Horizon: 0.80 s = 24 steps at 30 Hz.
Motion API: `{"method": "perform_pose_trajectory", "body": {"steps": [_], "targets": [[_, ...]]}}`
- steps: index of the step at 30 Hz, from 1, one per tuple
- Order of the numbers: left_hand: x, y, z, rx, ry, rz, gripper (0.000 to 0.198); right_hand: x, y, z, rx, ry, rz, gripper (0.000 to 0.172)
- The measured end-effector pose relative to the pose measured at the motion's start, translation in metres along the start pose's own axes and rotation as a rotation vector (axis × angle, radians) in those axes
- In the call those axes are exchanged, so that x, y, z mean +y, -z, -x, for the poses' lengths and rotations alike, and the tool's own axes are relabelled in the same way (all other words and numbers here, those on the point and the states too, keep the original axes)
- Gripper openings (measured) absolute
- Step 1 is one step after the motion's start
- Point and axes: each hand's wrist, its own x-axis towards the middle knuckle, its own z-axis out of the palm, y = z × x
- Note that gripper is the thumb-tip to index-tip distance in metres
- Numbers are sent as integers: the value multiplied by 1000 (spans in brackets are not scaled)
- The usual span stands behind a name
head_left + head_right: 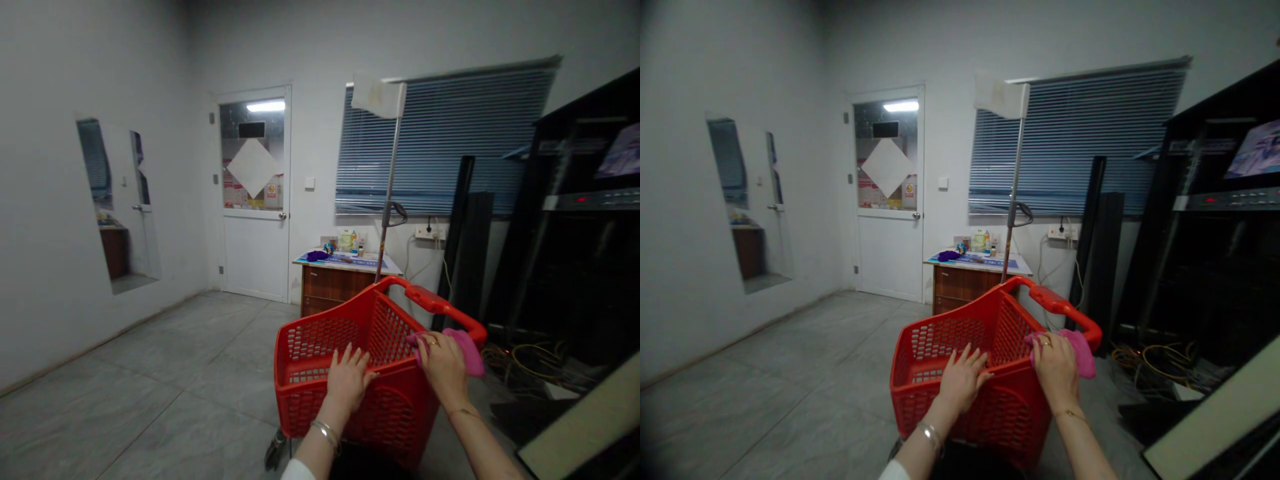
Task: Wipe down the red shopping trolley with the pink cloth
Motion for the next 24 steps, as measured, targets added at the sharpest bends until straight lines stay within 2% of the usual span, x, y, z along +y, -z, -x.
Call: {"method": "perform_pose_trajectory", "body": {"steps": [4,7,9,13,15,18,21,24], "targets": [[2,-4,-8,3,-26,-13,56,-21,-9,9,39,-4,9,23],[-6,-3,-11,-6,-78,-31,58,-35,-19,18,55,34,2,22],[-17,0,-11,-38,-85,-53,60,-35,-26,22,49,52,-13,22],[-32,4,-8,-109,-13,-62,64,-23,-37,19,36,29,-51,25],[-28,3,-7,-103,-5,-37,64,-21,-42,17,46,-25,-56,27],[-10,-3,-8,-89,16,-7,64,-29,-48,20,53,-89,-92,29],[7,-4,-10,-101,36,8,62,-40,-52,31,35,-86,-160,30],[7,3,-8,-153,-42,36,57,-39,-54,37,-16,-30,-194,29]]}}
